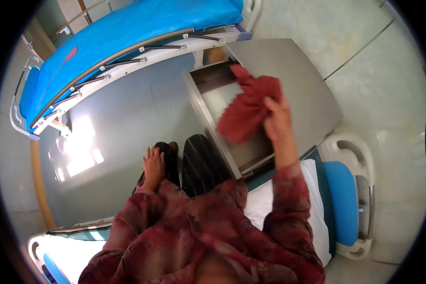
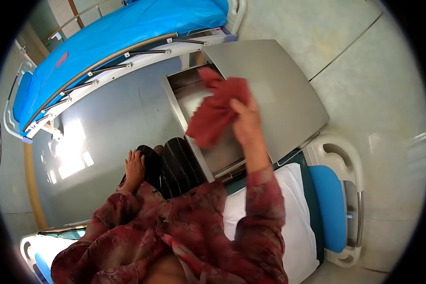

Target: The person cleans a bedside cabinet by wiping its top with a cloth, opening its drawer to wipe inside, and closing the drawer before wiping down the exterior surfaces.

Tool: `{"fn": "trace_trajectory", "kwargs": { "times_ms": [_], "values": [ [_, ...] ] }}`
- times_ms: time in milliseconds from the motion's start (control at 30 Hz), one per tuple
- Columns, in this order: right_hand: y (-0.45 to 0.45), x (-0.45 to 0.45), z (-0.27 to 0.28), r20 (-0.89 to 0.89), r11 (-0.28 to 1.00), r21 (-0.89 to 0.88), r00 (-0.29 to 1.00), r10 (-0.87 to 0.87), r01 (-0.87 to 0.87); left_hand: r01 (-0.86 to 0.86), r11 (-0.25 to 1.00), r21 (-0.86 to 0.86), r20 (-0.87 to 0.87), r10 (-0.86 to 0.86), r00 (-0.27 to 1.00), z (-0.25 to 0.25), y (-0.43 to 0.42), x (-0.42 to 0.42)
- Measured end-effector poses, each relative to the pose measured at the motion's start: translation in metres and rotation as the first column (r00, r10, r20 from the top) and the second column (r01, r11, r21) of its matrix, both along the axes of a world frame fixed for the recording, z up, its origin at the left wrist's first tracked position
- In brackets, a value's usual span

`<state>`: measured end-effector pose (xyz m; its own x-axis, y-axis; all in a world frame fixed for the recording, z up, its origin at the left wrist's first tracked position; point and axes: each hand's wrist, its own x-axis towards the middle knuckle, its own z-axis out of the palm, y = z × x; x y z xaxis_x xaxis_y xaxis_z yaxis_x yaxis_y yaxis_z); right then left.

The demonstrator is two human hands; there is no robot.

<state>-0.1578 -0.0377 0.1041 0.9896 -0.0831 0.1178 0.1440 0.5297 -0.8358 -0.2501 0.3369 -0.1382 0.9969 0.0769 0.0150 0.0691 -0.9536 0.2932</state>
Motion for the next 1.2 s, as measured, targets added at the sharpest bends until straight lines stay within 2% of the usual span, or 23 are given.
{"fn": "trace_trajectory", "kwargs": {
  "times_ms": [33,167,200,233,267,300,333,367,400,433,467,500,567,600,633,700,867,933,1000,1067,1133,1167,1200],
  "values": [
    [-0.018,-0.011,0.014,0.017,0.994,-0.077,0.997,-0.073,0.074,-0.005,1.0,-0.008,0.002,0.005,1.0,0.0,0.001,0.0],
    [-0.093,-0.048,0.023,0.034,0.917,-0.135,0.927,-0.374,0.375,-0.017,1.0,-0.01,-0.026,0.017,1.0,-0.003,0.007,-0.005],
    [-0.113,-0.054,0.016,0.037,0.914,-0.144,0.925,-0.377,0.379,-0.021,1.0,-0.018,-0.048,0.021,0.999,-0.002,0.008,-0.005],
    [-0.138,-0.061,-0.001,0.219,0.611,-0.552,0.806,-0.55,0.567,-0.019,0.999,-0.026,-0.071,0.017,0.997,-0.003,0.007,-0.006],
    [-0.16,-0.067,-0.022,0.459,0.115,-0.769,0.667,-0.587,0.629,0.005,1.0,0.027,0.071,-0.007,0.997,-0.012,0.007,-0.009],
    [-0.181,-0.071,-0.057,0.569,-0.18,-0.81,0.674,-0.471,0.558,0.021,1.0,0.016,0.076,-0.022,0.997,-0.011,0.005,-0.008],
    [-0.197,-0.078,-0.08,0.635,-0.466,-0.754,0.697,-0.334,0.464,0.039,0.999,0.024,0.013,-0.04,0.999,-0.006,0.004,-0.006],
    [-0.166,-0.09,-0.063,0.457,-0.474,-0.835,0.832,-0.314,0.279,0.059,0.998,0.035,-0.048,-0.057,0.997,-0.005,0.007,-0.003],
    [-0.148,-0.096,-0.059,0.475,-0.411,-0.84,0.845,-0.244,0.353,0.154,0.964,0.219,0.179,-0.195,0.964,-0.032,0.017,-0.005],
    [-0.139,-0.101,-0.056,0.521,-0.284,-0.838,0.838,-0.163,0.466,0.166,0.961,0.22,0.186,-0.208,0.96,-0.021,0.013,-0.008],
    [-0.13,-0.103,-0.053,0.519,-0.252,-0.84,0.846,-0.12,0.48,0.157,0.972,0.177,0.1,-0.176,0.979,-0.009,0.012,-0.009],
    [-0.118,-0.108,-0.046,0.525,-0.258,-0.837,0.841,-0.134,0.482,0.144,0.98,0.136,0.01,-0.146,0.989,0.0,0.009,-0.01],
    [-0.1,-0.109,-0.033,0.556,-0.285,-0.808,0.828,-0.079,0.515,0.118,0.988,0.099,0.061,-0.124,0.99,-0.01,0.011,-0.011],
    [-0.107,-0.106,-0.033,0.443,-0.236,-0.882,0.888,-0.126,0.407,0.084,0.995,0.06,0.098,-0.09,0.991,-0.015,0.013,-0.012],
    [-0.112,-0.1,-0.033,0.449,-0.241,-0.88,0.884,-0.135,0.41,0.094,0.994,0.06,0.105,-0.1,0.99,-0.014,0.014,-0.009],
    [-0.127,-0.078,-0.033,0.302,-0.217,-0.941,0.932,-0.2,0.259,0.003,0.997,-0.071,-0.216,-0.018,0.976,-0.014,0.015,0.002],
    [-0.144,0.004,-0.059,0.513,-0.329,-0.835,0.84,-0.176,0.441,-0.012,0.999,-0.049,-0.15,0.005,0.989,-0.005,0.0,0.005],
    [-0.148,0.037,-0.069,0.498,-0.352,-0.833,0.855,-0.142,0.427,0.009,0.999,-0.033,-0.15,-0.013,0.989,-0.011,-0.002,0.008],
    [-0.151,0.061,-0.078,0.643,-0.362,-0.734,0.76,-0.096,0.575,0.028,1.0,-0.015,-0.143,-0.03,0.989,-0.013,-0.005,0.013],
    [-0.162,0.077,-0.081,0.649,-0.378,-0.731,0.749,-0.13,0.568,0.075,0.997,0.033,-0.273,-0.064,0.96,-0.012,-0.005,0.019],
    [-0.181,0.082,-0.081,0.663,-0.389,-0.724,0.731,-0.163,0.57,0.138,0.989,0.054,-0.219,-0.123,0.968,-0.014,-0.001,0.01],
    [-0.195,0.079,-0.078,0.596,-0.476,-0.764,0.76,-0.259,0.437,0.174,0.983,0.06,-0.167,-0.162,0.973,-0.018,0.002,0.005],
    [-0.209,0.075,-0.076,0.527,-0.541,-0.789,0.774,-0.352,0.291,0.044,0.997,0.065,-0.083,-0.039,0.996,-0.033,0.002,0.004]
  ]
}}
